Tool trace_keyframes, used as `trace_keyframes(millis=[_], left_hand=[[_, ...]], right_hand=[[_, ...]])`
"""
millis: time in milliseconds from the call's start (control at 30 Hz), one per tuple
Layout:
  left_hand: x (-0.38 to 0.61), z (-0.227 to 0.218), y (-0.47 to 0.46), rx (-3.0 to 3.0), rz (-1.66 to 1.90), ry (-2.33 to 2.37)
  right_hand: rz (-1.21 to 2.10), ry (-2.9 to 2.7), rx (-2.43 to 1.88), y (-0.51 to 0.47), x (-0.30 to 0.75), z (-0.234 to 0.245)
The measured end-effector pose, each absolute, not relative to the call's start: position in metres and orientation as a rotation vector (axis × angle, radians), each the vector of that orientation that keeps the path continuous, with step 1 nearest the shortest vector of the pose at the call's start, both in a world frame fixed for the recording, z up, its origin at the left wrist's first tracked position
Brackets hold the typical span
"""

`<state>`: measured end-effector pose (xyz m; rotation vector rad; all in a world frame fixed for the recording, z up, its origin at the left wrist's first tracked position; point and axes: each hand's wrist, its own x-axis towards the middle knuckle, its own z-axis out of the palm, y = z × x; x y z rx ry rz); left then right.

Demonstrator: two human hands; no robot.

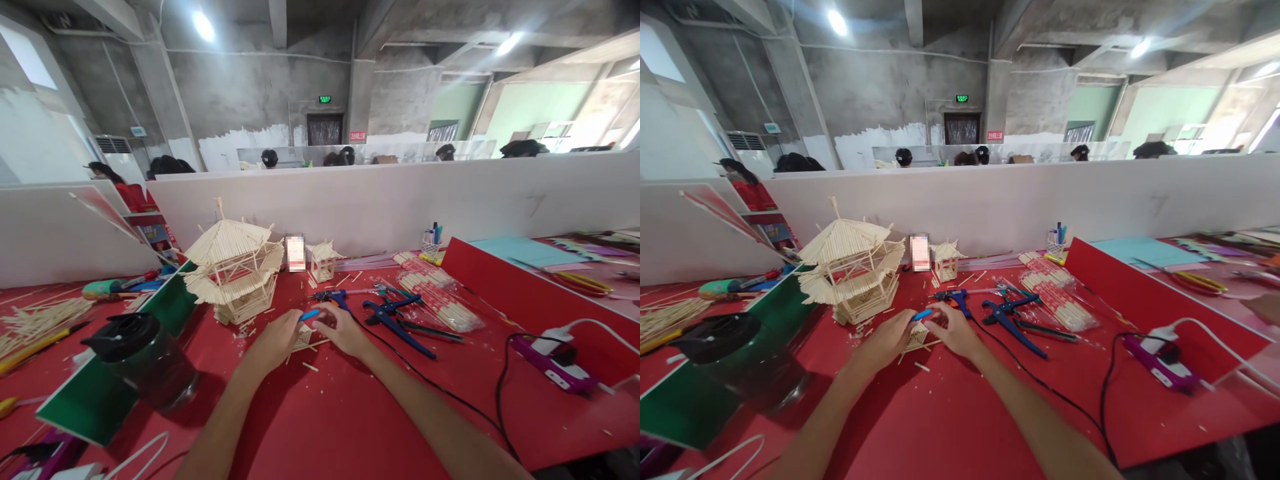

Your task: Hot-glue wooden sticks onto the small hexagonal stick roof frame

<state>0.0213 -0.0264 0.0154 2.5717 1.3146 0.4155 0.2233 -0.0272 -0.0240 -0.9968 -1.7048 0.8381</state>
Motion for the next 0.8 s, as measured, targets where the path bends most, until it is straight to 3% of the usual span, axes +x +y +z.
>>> trace_keyframes(millis=[433, 800], left_hand=[[0.024, 0.019, -0.029, 2.615, 0.115, 1.285], [0.022, 0.024, -0.033, 2.593, 0.118, 1.273]], right_hand=[[0.871, -1.658, -0.948, -0.03, 0.22, -0.024], [0.857, -1.688, -0.912, -0.03, 0.22, -0.024]])
